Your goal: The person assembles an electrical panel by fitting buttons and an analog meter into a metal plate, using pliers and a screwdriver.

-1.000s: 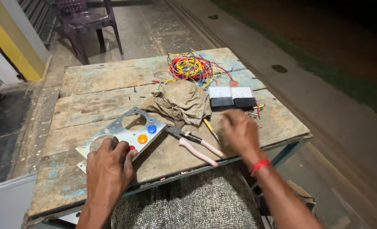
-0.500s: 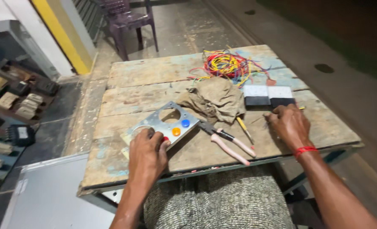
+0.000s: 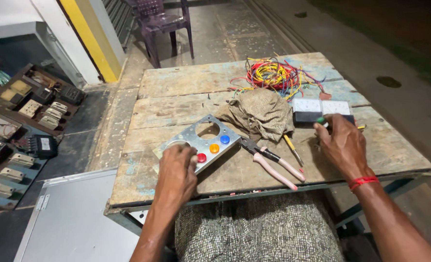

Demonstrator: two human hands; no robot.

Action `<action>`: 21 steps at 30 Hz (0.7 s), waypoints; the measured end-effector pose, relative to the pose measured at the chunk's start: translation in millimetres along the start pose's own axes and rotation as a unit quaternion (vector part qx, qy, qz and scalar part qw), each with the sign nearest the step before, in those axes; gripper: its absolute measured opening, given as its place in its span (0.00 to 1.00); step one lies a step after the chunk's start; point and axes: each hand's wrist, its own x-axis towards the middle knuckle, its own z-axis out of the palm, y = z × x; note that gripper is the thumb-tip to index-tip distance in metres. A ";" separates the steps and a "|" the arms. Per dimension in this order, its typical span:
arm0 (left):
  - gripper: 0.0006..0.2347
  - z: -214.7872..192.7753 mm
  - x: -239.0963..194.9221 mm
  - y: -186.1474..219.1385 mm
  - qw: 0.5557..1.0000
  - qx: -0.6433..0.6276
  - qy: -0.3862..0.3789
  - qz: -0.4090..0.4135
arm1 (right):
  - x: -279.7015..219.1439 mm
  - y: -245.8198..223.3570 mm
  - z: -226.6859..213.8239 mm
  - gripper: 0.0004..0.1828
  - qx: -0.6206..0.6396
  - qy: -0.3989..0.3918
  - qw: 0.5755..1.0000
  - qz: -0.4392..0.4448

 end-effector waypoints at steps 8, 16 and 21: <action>0.14 5.1 -26.8 48.6 0.988 -0.065 0.104 0.091 | -38.1 -93.7 14.1 0.19 0.382 -0.261 0.878 0.123; 0.12 20.8 -46.2 77.3 0.963 -0.261 -0.056 -0.038 | -95.1 -117.8 36.4 0.19 0.500 -0.394 0.771 0.021; 0.14 19.8 -50.4 73.3 0.936 -0.350 -0.008 -0.026 | -99.3 -121.1 40.1 0.26 0.484 -0.401 0.774 0.079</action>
